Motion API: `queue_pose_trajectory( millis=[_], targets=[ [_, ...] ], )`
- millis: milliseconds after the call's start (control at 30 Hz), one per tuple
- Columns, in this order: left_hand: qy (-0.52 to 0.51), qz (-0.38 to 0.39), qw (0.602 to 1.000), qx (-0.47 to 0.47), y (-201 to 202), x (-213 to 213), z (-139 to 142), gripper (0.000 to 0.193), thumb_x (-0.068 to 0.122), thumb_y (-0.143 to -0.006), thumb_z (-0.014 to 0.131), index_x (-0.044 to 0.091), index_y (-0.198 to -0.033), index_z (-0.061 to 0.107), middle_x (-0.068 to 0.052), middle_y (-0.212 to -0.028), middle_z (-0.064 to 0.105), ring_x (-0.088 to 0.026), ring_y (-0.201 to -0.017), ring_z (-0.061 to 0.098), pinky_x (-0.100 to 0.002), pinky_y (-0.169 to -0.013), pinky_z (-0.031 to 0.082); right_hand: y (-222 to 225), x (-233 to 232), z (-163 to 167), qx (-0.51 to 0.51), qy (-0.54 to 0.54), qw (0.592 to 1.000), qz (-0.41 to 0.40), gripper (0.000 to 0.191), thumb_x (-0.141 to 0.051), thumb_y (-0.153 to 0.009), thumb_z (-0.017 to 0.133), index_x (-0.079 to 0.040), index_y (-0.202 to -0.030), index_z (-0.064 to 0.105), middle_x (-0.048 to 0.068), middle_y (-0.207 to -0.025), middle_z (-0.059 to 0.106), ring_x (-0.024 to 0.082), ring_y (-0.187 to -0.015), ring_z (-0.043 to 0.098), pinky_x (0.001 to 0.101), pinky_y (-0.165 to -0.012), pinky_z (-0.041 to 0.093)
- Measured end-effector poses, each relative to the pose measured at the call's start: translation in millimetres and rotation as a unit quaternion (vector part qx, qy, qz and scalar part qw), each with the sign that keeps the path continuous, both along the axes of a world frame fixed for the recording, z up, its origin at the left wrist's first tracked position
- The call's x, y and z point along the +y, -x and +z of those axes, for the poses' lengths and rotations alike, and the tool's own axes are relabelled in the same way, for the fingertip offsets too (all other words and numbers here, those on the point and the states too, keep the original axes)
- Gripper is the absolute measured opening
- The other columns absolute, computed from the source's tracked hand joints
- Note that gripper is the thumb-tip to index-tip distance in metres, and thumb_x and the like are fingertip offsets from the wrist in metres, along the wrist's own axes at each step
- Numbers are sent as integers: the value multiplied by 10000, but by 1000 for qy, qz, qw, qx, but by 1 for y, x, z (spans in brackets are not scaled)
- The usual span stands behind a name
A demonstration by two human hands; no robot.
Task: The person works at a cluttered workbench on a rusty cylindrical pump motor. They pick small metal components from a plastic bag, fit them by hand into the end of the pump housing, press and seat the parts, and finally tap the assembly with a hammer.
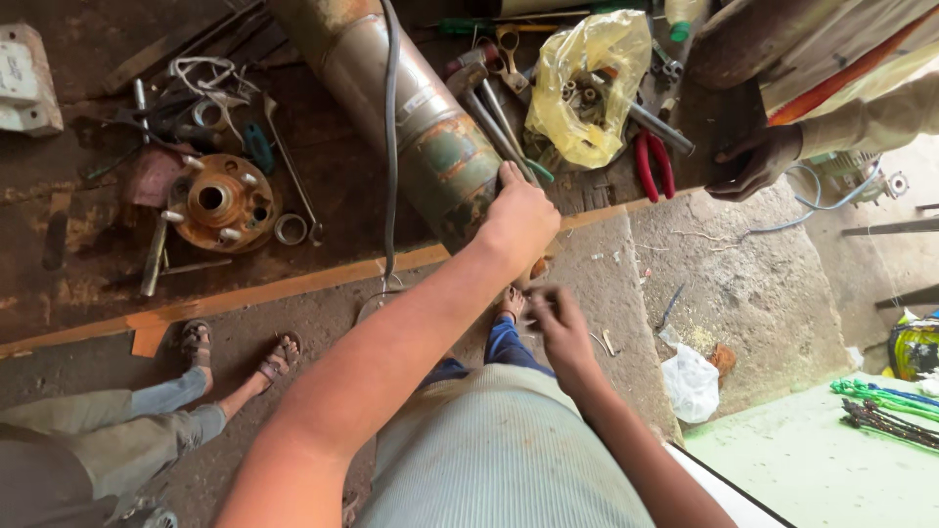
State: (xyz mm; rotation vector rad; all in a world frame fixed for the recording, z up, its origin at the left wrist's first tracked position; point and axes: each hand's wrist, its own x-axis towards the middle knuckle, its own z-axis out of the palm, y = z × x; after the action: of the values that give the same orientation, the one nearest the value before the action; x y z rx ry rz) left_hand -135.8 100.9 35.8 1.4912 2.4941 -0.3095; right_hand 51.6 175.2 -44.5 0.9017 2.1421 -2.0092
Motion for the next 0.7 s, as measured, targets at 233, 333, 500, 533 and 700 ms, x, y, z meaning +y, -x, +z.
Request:
queue_pose_trajectory(
  millis=[233, 333, 500, 533, 700],
  targets=[
    [-137, 20, 990, -11, 1, -33, 6, 1038, 346, -668, 856, 262, -1570, 350, -217, -1557, 418, -454, -1424, 390, -526, -1191, 262, 35, 17, 35, 226, -138, 964, 32, 94, 5, -1013, 662, 4, -1107, 657, 48, -970, 731, 82, -866, 677, 230, -805, 566],
    [-357, 98, 927, 63, -5, -70, -7, 919, 248, -733, 827, 247, -1560, 427, -165, -1634, 378, -350, -1492, 394, -510, -1208, 302, 51, 12, 46, 235, -190, 953, 19, 108, -2, -1003, 675, 10, -1109, 695, 59, -941, 739, 82, -853, 678, 244, -772, 564],
    [-465, 316, 807, -180, -67, -129, -33, 643, 402, -841, 847, 231, -1356, 502, -152, -1659, 286, -407, -1523, 326, -531, -1181, 431, 52, 6, 68, 250, -235, 936, 74, 117, 3, -1010, 671, 0, -1125, 692, 54, -968, 748, 107, -880, 720, 263, -793, 591],
    [-496, 290, 802, -164, -76, -128, -37, 649, 370, -854, 847, 214, -1370, 485, -185, -1665, 248, -438, -1523, 300, -542, -1171, 436, 52, 6, 73, 241, -246, 935, 84, 121, 3, -1008, 677, -8, -1127, 696, 50, -962, 753, 117, -866, 728, 271, -784, 593],
    [-536, 283, 787, -115, -93, -111, -52, 707, 196, -816, 833, 217, -1409, 450, -211, -1708, 223, -487, -1549, 341, -461, -1149, 507, 41, -1, 93, 262, -508, 799, 186, 164, -78, -905, 801, -132, -1059, 796, 71, -1212, 681, 264, -1073, 602, 353, -890, 526]
  ],
)
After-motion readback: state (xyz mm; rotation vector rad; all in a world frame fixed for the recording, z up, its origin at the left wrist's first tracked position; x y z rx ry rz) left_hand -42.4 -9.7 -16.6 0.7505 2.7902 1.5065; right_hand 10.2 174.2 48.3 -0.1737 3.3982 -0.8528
